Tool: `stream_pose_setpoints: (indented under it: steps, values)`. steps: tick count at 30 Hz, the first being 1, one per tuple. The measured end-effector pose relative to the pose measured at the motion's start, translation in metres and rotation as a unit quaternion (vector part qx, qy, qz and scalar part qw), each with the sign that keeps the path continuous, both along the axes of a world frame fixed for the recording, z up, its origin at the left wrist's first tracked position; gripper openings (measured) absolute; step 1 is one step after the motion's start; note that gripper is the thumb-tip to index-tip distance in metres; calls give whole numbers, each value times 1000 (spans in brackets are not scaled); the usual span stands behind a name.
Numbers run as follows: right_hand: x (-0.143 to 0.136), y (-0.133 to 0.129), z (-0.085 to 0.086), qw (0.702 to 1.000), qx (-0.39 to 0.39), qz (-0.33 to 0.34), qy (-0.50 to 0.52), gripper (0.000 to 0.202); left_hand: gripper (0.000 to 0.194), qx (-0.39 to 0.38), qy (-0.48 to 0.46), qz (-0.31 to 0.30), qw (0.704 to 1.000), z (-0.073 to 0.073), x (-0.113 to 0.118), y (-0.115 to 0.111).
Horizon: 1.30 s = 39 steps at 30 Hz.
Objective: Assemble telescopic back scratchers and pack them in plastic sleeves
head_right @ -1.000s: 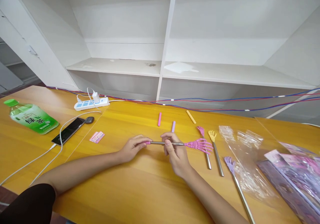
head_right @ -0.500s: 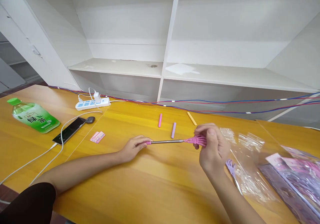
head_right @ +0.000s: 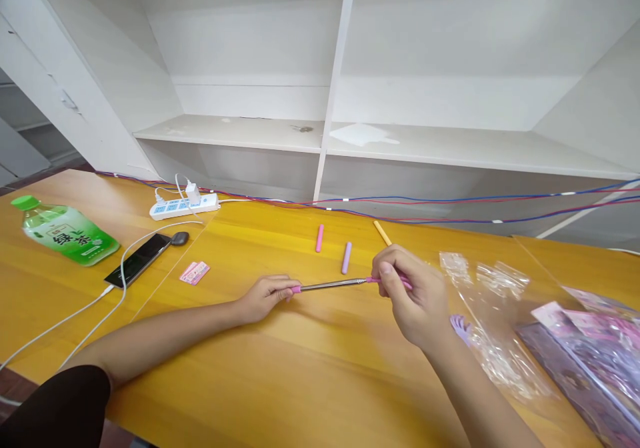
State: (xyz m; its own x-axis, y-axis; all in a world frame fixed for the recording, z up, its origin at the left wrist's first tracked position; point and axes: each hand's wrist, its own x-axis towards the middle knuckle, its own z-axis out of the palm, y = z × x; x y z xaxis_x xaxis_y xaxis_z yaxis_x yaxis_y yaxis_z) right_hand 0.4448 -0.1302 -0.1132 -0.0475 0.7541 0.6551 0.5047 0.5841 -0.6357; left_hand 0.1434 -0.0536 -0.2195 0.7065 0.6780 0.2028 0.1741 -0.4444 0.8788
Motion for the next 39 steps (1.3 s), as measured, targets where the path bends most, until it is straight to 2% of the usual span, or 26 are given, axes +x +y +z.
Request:
stream_pose_setpoints:
  steps: [5,10,16,24,39]
  values:
    - [-3,1,-8,1000,-12,7,-3,37,46,-3,-5,-5,1000,7,0,-2]
    - [-20,2,-16,999,-23,27,-32,35,48,-6,-7,-19,1000,11,1,-3]
    - [-40,5,-25,998,-22,41,-40,33,49,-10,-11,-19,1000,5,0,-1]
    - [-51,7,-44,998,-24,52,-31,27,47,-20,-24,-12,999,-5,2,1]
    - [-51,6,-47,997,-23,58,-36,24,51,-23,-22,-15,999,0,2,-1]
